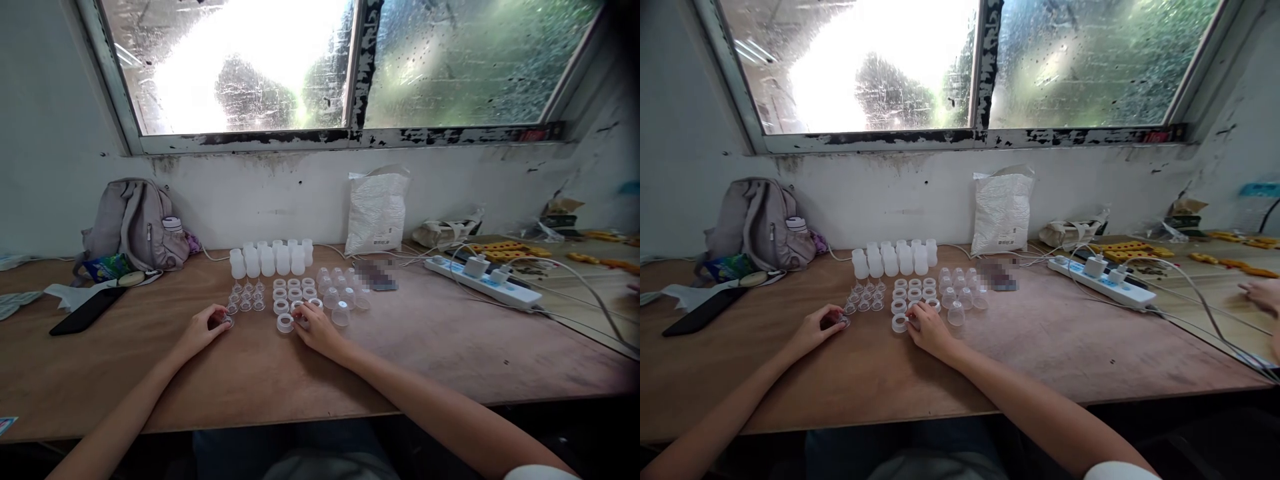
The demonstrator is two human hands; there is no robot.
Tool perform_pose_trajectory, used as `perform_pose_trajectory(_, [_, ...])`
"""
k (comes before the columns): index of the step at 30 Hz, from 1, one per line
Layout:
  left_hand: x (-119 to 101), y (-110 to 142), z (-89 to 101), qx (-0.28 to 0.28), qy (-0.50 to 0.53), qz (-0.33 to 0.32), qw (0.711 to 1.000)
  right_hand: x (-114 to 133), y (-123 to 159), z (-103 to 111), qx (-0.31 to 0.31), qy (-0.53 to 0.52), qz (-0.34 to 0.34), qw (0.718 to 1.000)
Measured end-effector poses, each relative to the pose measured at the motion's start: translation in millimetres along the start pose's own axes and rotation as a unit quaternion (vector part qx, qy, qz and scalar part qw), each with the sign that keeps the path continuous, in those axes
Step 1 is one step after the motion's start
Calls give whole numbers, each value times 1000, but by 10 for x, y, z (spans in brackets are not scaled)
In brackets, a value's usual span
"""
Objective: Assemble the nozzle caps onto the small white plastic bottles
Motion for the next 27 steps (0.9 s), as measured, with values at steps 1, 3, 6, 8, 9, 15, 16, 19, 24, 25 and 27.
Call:
perform_pose_trajectory(1, [-2,0,0,-1,-2,-2,1000,0,1,-2,0,-1,1,1000])
perform_pose_trajectory(3, [-6,-2,-4,-3,-4,-9,1000,2,1,-6,0,-3,3,1000])
perform_pose_trajectory(6, [-43,-8,9,-16,-7,-34,999,9,-2,-4,3,-7,4,1000])
perform_pose_trajectory(8, [-140,7,87,-62,-22,-71,995,23,-4,4,4,-10,7,1000])
perform_pose_trajectory(9, [-219,30,144,-96,-33,-96,990,34,-3,10,4,-12,10,1000])
perform_pose_trajectory(15, [-1023,213,-21,-94,-82,-282,951,202,55,83,19,-17,74,997])
perform_pose_trajectory(16, [-1186,236,-181,-39,-92,-327,940,246,79,88,33,-10,101,994])
perform_pose_trajectory(19, [-1548,283,-639,88,-133,-437,885,332,182,106,78,26,187,979])
perform_pose_trajectory(24, [-1688,-61,-1018,87,-134,-411,898,163,293,193,101,49,197,974])
perform_pose_trajectory(25, [-1668,-152,-1049,71,-124,-381,913,100,296,205,103,40,170,979])
perform_pose_trajectory(27, [-1616,-273,-1108,56,-105,-330,936,11,311,204,111,21,121,986])
Point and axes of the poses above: each hand's wrist, its own y-axis away from the middle knuckle, its own z-axis out of the back of the hand, x = y × z, the point moved 9 cm from there along -y, towards the middle knuckle, and after that the axes turned 6 degrees about y, right-handed, at the moved point
